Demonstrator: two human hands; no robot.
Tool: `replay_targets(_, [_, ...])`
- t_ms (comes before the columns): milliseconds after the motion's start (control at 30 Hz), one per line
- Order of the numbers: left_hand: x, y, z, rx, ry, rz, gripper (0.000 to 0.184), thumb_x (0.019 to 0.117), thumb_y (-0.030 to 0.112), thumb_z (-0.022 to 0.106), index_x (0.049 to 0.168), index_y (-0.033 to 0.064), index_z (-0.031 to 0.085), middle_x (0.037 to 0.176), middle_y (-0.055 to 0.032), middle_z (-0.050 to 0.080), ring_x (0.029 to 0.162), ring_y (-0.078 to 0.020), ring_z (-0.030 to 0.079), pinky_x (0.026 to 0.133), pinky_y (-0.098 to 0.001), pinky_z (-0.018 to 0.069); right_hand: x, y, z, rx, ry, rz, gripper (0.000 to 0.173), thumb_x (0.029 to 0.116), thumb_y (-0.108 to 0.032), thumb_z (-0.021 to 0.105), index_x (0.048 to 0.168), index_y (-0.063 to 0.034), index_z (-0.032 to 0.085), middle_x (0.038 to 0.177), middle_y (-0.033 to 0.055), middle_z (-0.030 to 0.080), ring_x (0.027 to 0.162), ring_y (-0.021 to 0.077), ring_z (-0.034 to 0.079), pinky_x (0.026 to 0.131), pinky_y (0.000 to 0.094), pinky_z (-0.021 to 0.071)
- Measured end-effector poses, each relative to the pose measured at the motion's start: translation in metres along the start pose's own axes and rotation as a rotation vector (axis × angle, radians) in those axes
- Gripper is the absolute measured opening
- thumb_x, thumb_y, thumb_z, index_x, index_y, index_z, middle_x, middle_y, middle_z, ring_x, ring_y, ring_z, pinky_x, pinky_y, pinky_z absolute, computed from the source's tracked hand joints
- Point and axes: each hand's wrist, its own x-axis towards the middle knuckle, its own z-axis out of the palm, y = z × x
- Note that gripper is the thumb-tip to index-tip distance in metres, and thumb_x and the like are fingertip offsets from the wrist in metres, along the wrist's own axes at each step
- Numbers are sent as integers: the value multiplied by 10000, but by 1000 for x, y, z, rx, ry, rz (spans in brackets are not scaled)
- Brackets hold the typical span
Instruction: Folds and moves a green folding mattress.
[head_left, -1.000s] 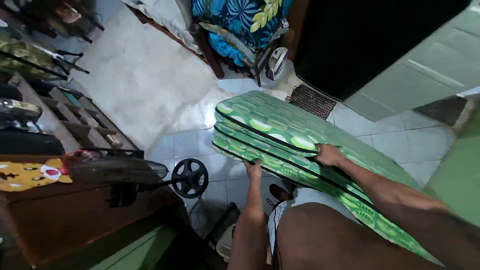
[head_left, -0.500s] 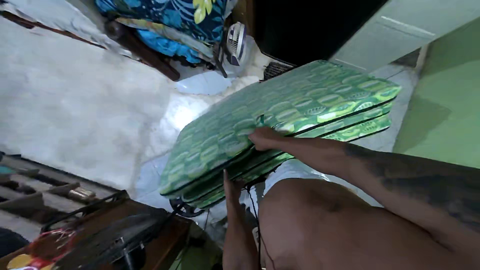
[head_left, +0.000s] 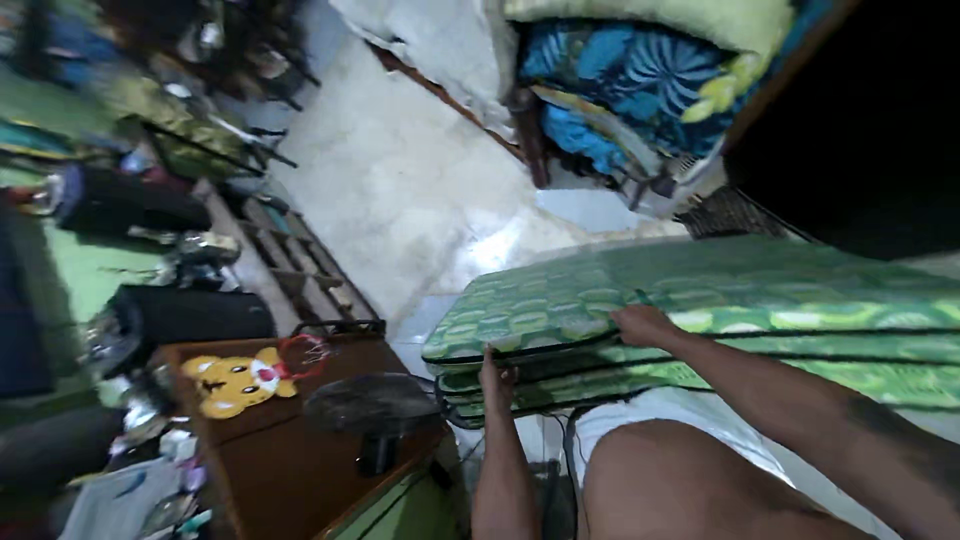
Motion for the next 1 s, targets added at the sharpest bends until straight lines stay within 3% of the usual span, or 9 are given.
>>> replay_targets(100, [22, 31, 19, -74, 56, 17, 784, 930, 596, 642, 1459, 50, 451, 1336, -253, 579, 1090, -391, 642, 846, -557, 577, 27, -14, -22, -27, -5, -15, 350, 907, -201, 691, 1228, -63, 679, 1149, 251, 695, 1097, 475, 658, 886, 707, 506])
replay_targets(200, [17, 45, 65, -86, 86, -13, 841, 905, 519, 713, 1497, 25, 376, 1320, -281, 566, 1076, -408, 633, 832, -563, 573, 50, -16, -47, -41, -25, -24, 340, 899, -195, 693, 1208, -54, 686, 1147, 247, 699, 1099, 468, 660, 887, 702, 510])
replay_targets(300, [20, 51, 92, -38, 53, -34, 958, 898, 497, 745, 1556, 40, 219, 1337, -309, 546, 1090, -422, 634, 848, -566, 580, 69, -13, -66, -42, -57, -15, 356, 889, -166, 703, 1219, -35, 679, 1150, 255, 693, 1105, 470, 657, 892, 697, 509])
replay_targets(433, [32, 69, 112, -10, -77, -65, 741, 944, 539, 668, 1427, 9, 480, 1272, -270, 610, 1055, -382, 663, 839, -533, 590, 93, 13, -80, -58, -67, 52, 370, 893, -208, 710, 1224, -47, 675, 1159, 248, 694, 1113, 458, 660, 884, 687, 518])
replay_targets(600, [46, 81, 119, -21, -97, -38, 866, 946, 506, 689, 1533, 12, 287, 1320, -308, 566, 1072, -396, 663, 869, -520, 590, 108, 14, -91, -60, -92, 99, 421, 891, -236, 738, 1257, -41, 664, 1171, 270, 688, 1120, 478, 653, 893, 706, 508])
replay_targets(700, [48, 90, 128, -7, -74, -39, 880, 937, 498, 706, 1532, 1, 289, 1322, -306, 558, 1073, -386, 646, 879, -514, 574, 116, 13, -94, -93, -108, 118, 419, 883, -254, 745, 1236, -41, 669, 1161, 260, 694, 1118, 460, 661, 899, 687, 516])
replay_targets(800, [40, 98, 135, 9, 11, -38, 855, 915, 513, 723, 1487, -21, 379, 1299, -293, 580, 1067, -396, 628, 865, -555, 547, 123, 12, -96, -111, -119, 90, 409, 903, -261, 739, 1238, -37, 670, 1165, 264, 693, 1124, 463, 661, 899, 678, 524])
replay_targets(900, [41, 116, 136, -76, 99, -59, 1005, 855, 497, 795, 1547, 10, 253, 1401, -304, 513, 1207, -430, 577, 938, -604, 529, 121, -14, -108, -76, -112, 68, 384, 919, -225, 719, 1236, -13, 674, 1178, 289, 687, 1140, 473, 655, 904, 678, 521])
replay_targets(1000, [58, 124, 134, -119, 183, -78, 1182, 784, 513, 852, 1583, 61, 107, 1419, -320, 473, 1184, -438, 572, 888, -603, 536, 109, -49, -124, -41, -110, 58, 363, 940, -185, 694, 1240, 17, 667, 1194, 304, 678, 1161, 479, 644, 927, 680, 504])
